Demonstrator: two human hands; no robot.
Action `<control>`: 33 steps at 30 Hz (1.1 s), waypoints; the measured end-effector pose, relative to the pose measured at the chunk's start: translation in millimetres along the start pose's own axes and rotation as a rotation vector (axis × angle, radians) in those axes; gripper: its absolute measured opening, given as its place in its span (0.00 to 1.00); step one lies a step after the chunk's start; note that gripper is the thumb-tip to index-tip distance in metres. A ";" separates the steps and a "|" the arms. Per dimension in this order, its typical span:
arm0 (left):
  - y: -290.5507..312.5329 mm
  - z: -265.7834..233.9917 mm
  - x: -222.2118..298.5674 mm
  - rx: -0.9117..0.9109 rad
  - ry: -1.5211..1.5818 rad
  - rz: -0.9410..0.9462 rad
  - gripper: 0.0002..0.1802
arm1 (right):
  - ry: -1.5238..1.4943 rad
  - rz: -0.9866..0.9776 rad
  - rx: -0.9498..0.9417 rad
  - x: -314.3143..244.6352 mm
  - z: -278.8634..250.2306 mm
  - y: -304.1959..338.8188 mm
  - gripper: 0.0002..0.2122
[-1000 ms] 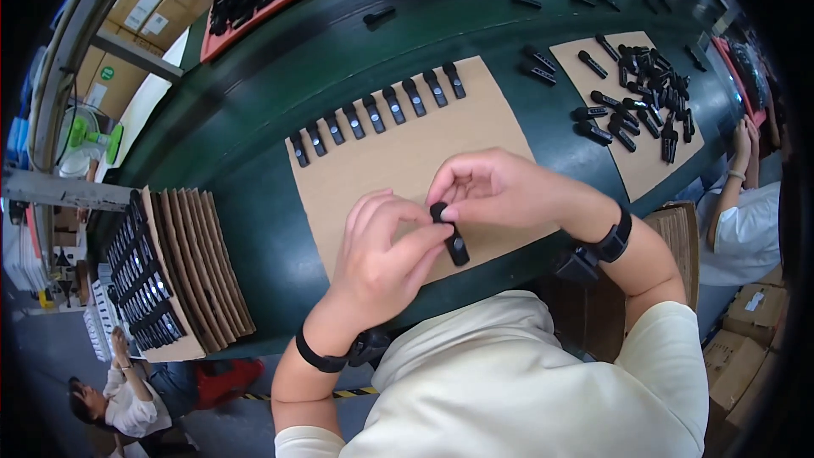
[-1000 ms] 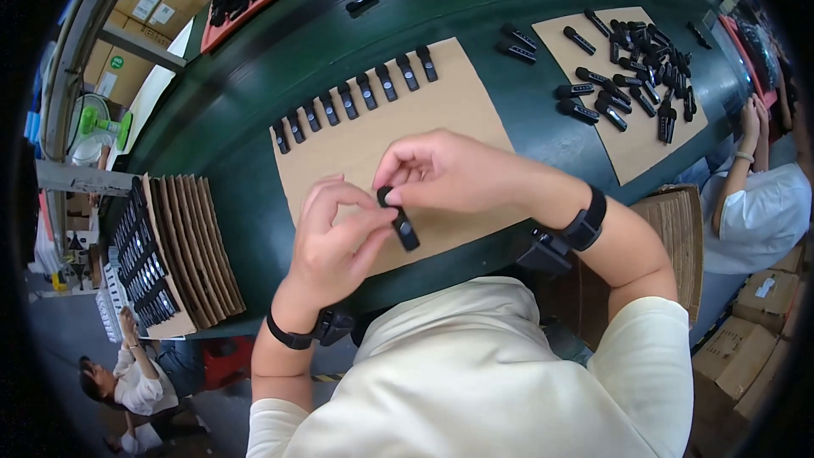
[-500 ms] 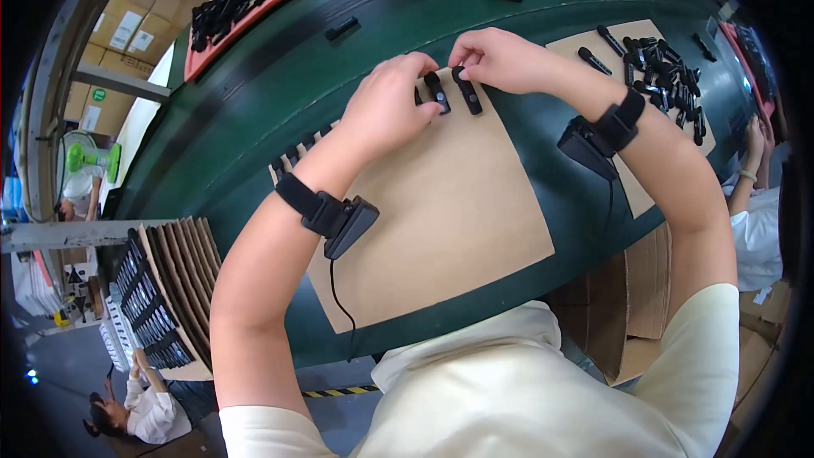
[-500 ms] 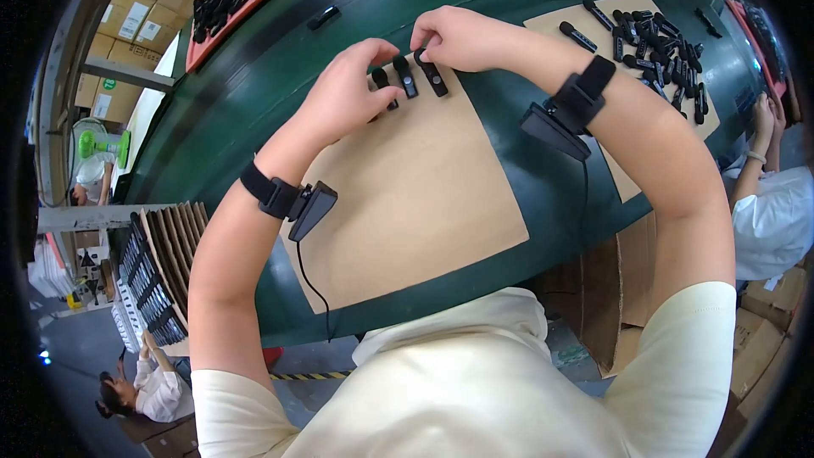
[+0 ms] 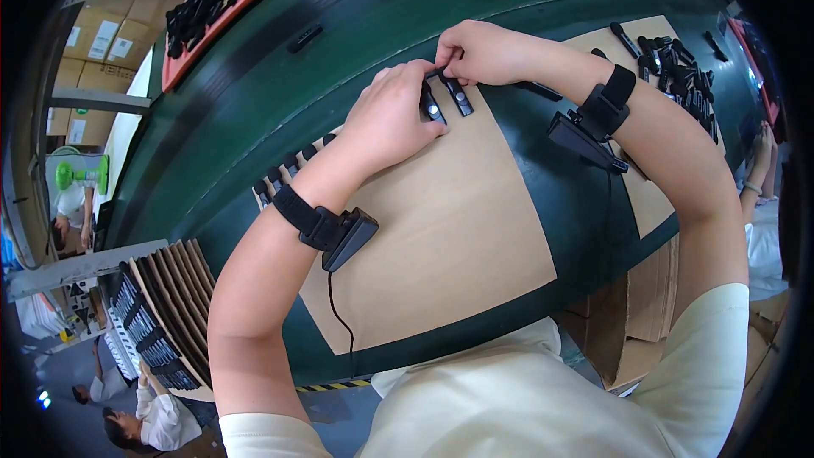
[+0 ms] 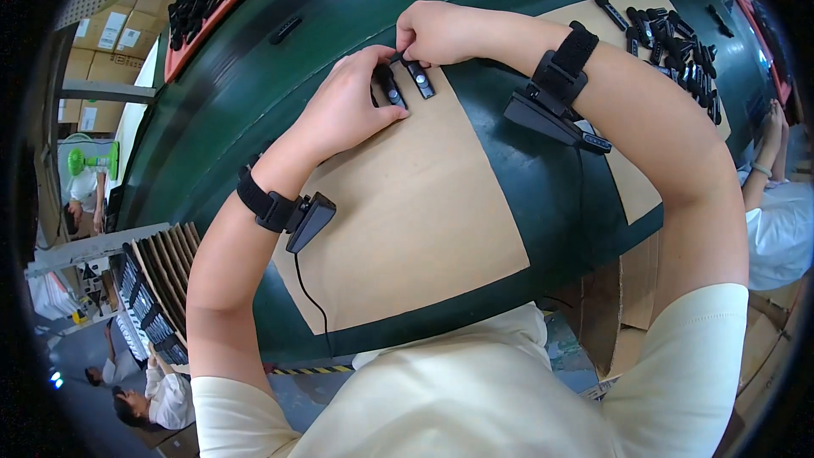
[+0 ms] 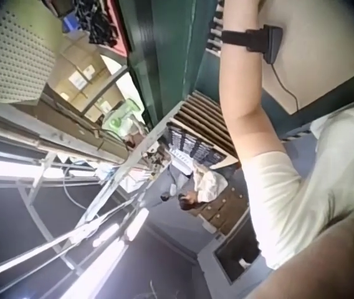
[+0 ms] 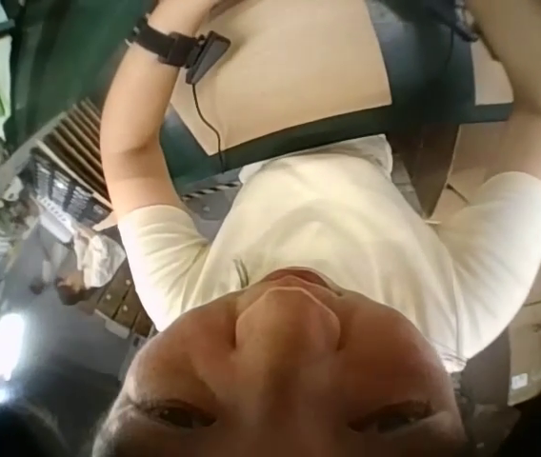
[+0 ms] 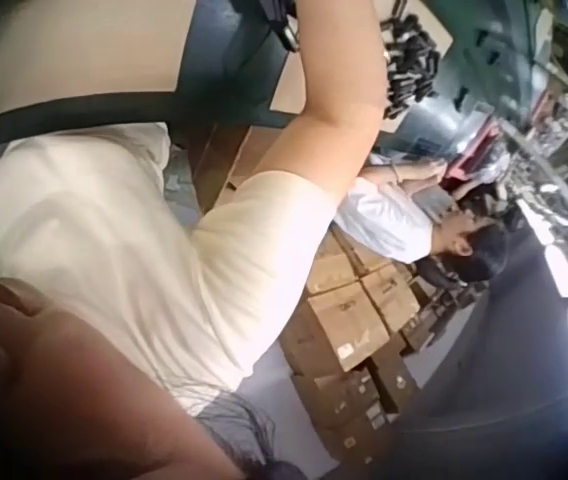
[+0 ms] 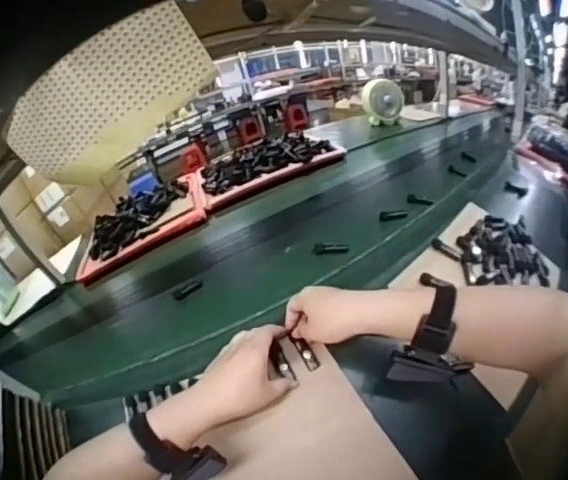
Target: The person places a cardboard sheet on the table and arranges microphones on it. The person then picks up each microphone, turns it over, and touches it to another microphone before returning it to the cardboard sheet.
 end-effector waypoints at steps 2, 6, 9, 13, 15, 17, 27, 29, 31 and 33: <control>-1.2 1.0 -1.4 0.000 0.005 0.012 0.37 | -0.013 0.014 -0.010 1.1 2.0 -0.3 0.05; 0.4 1.3 -0.7 0.008 0.021 0.018 0.38 | -0.023 0.023 -0.024 1.6 7.3 -1.1 0.05; 1.4 -0.1 -0.6 0.013 0.038 -0.011 0.39 | 0.007 -0.001 -0.007 -1.3 7.3 -1.6 0.05; 0.7 1.8 0.5 -0.025 0.017 -0.011 0.40 | 0.064 -0.024 -0.005 -3.5 6.6 -0.6 0.06; 0.1 2.6 -0.8 -0.028 0.013 -0.016 0.40 | 0.058 -0.024 0.011 -3.2 5.0 0.5 0.06; -0.2 4.2 -1.9 -0.031 0.012 -0.018 0.40 | 0.054 -0.023 0.019 -2.4 4.7 1.5 0.06; 2.4 -5.6 -6.5 0.008 0.042 -0.026 0.40 | 0.063 -0.015 0.071 -9.2 -11.7 -1.6 0.09; 8.8 -15.5 -14.6 0.029 0.051 -0.052 0.39 | 0.105 -0.049 0.081 -10.7 -16.3 -11.8 0.09; 13.1 -35.1 -25.4 0.041 0.072 -0.057 0.38 | 0.365 -0.173 0.249 -3.7 -38.2 -28.1 0.10; 20.9 -55.3 -43.9 0.055 0.076 -0.074 0.37 | 0.430 -0.162 0.306 20.3 -54.9 -49.4 0.11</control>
Point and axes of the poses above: each hand's wrist, its own y-axis away from the middle knuckle, its own z-axis out of the palm, x = y × z, the point moved 8 cm from there along -y, towards the middle knuckle, and after that the axes turned 6 degrees about x, right-handed, at the moved point
